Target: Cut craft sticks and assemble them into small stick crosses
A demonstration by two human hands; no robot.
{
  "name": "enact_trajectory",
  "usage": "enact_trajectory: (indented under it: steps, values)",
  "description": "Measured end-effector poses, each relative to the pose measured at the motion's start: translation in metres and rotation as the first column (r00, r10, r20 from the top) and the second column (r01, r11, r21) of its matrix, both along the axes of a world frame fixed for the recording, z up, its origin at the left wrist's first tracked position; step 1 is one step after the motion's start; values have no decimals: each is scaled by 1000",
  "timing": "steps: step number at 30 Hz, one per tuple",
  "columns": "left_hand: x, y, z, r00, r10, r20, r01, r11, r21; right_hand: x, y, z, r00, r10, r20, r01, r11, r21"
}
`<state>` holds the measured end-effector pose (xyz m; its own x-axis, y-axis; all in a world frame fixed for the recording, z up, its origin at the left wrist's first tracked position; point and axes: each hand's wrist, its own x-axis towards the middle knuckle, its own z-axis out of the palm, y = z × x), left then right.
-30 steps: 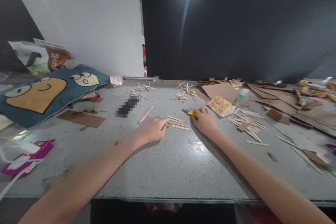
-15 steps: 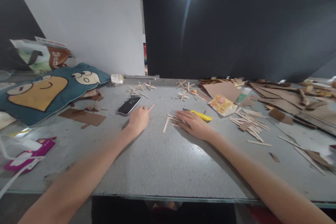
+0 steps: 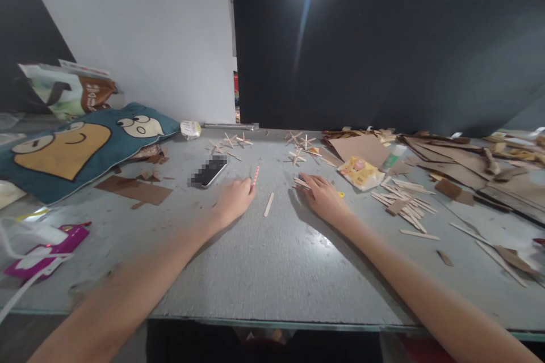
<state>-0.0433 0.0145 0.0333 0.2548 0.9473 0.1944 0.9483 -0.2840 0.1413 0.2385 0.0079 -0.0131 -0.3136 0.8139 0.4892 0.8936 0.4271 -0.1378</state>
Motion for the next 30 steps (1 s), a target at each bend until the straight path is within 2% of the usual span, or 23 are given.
enact_trajectory:
  steps: [2, 4, 7, 9, 15, 19, 22, 25, 30]
  values:
    - [10, -11, 0, 988, -78, 135, 80, 997, -13, -11, -9, 5, 996, 82, -36, -82, 997, 10]
    - [20, -25, 0, 951, -184, 247, 198, 979, -36, -24, -18, 9, 974, 227, -18, -227, 974, 14]
    - [31, -43, -2, 900, -299, 318, 329, 943, -47, -40, -28, 9, 928, 371, 23, -372, 928, 20]
    - [34, -48, -3, 879, -354, 318, 384, 923, -35, -43, -29, 8, 913, 408, 11, -408, 913, 26]
    - [15, -29, -7, 799, -554, 235, 554, 830, 72, -27, -20, 14, 933, 329, -144, -327, 944, 36]
    - [-4, -13, -14, 767, -616, 181, 623, 782, 21, -21, -14, 17, 914, 250, -319, -278, 960, -44]
    - [-6, -5, -19, 780, -592, 205, 607, 795, -15, -24, -4, 16, 891, 229, -392, -289, 952, -102]
    - [3, 5, -20, 783, -570, 248, 592, 806, -14, -33, 12, 12, 860, 242, -450, -315, 944, -95]
    - [16, 18, -21, 790, -492, 367, 536, 844, -22, -50, 31, 5, 765, 205, -610, -352, 927, -130]
